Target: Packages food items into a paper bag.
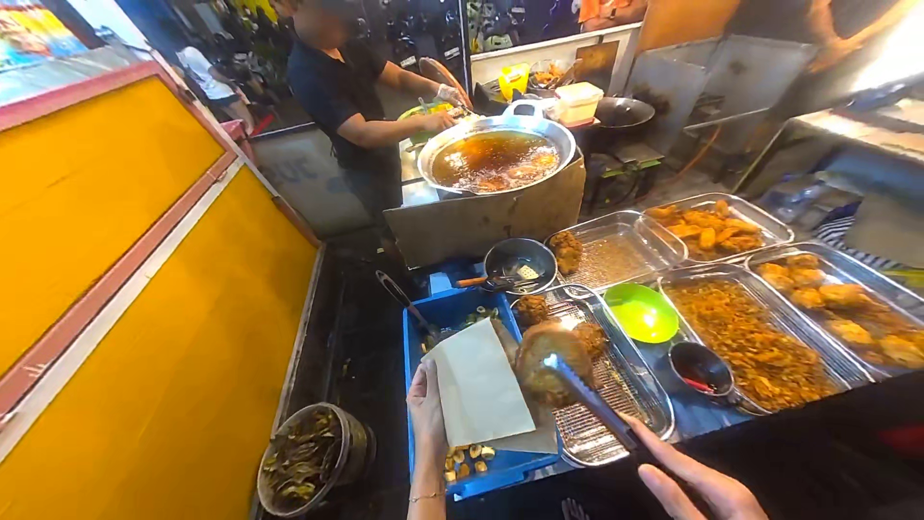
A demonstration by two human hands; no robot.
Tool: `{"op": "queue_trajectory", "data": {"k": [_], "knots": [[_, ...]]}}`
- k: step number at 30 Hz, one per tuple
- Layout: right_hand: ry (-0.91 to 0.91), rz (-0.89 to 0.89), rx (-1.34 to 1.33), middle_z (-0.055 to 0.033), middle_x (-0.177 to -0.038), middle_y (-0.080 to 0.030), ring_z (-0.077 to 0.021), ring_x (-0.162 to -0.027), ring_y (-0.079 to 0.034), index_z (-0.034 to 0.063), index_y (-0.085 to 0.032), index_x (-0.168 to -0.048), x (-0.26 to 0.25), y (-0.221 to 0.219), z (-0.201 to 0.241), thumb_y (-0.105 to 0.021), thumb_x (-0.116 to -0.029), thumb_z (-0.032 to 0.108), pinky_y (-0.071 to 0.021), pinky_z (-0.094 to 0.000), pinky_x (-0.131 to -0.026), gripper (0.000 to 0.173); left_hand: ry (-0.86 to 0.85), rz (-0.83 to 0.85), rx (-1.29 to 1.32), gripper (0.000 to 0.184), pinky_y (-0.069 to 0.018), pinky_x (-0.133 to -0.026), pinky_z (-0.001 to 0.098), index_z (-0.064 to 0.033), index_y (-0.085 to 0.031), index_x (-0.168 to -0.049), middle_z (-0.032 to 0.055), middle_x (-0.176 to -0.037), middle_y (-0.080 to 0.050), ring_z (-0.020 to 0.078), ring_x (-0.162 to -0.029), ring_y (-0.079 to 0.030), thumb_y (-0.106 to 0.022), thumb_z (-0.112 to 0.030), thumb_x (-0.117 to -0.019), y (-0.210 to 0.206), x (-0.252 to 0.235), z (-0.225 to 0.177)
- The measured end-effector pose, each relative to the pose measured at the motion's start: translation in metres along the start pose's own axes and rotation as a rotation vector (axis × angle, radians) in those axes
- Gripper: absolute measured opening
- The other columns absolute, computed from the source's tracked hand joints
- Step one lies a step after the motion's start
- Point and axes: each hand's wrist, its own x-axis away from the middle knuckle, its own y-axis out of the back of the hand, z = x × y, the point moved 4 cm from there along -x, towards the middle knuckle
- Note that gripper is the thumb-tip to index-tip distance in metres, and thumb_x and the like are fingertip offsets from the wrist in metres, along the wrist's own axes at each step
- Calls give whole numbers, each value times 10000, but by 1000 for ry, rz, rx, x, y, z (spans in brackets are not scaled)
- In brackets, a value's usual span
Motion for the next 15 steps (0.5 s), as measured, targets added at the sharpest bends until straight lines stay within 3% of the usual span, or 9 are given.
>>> {"op": "queue_trajectory", "data": {"k": [2, 3, 4, 8, 15], "knots": [[10, 90, 41, -120, -1398, -639, -134, -1075, -678, 49, -533, -1488, 5, -5, -3, -556, -1066, 208, -531, -341, -1000, 452, -69, -2, -31, 238, -628, -684, 269, 49, -643, -1090, 74, -855, -721, 110, -740, -715, -465, -107, -1079, -8, 8, -8], [15, 145, 58, -115, -1436, -618, -164, -1242, -642, 50, -535, -1486, 7, -7, -5, -559, -1067, 225, -491, -370, -1114, 455, -114, 10, -70, 209, -624, -679, 257, 49, -642, -1075, 61, -839, -719, 98, -730, -710, -487, -91, -1065, -12, 13, -11], [22, 183, 71, -113, -1436, -620, -181, -1312, -605, 48, -547, -1476, 9, -9, -7, -563, -1065, 234, -459, -391, -1161, 452, -157, 43, -116, 200, -619, -665, 242, 43, -653, -1049, 45, -819, -718, 84, -714, -706, -497, -83, -1052, -17, 20, -16], [35, 198, 131, -93, -1361, -674, -143, -1287, -620, 55, -609, -1418, 5, -15, -11, -583, -1056, 281, -472, -381, -1144, 427, -213, 304, -166, 298, -615, -612, 257, -7, -713, -957, 25, -746, -722, 90, -640, -700, -459, -119, -1067, -35, 54, -34], [8, 110, 146, -29, -1433, -632, -91, -1340, -573, 129, -591, -1457, 2, -5, -16, -598, -1046, 282, -456, -335, -1162, 439, -267, 308, -116, 353, -619, -616, 270, -65, -745, -872, 27, -741, -723, 100, -641, -705, -495, -215, -1071, -12, 68, -60]]}}
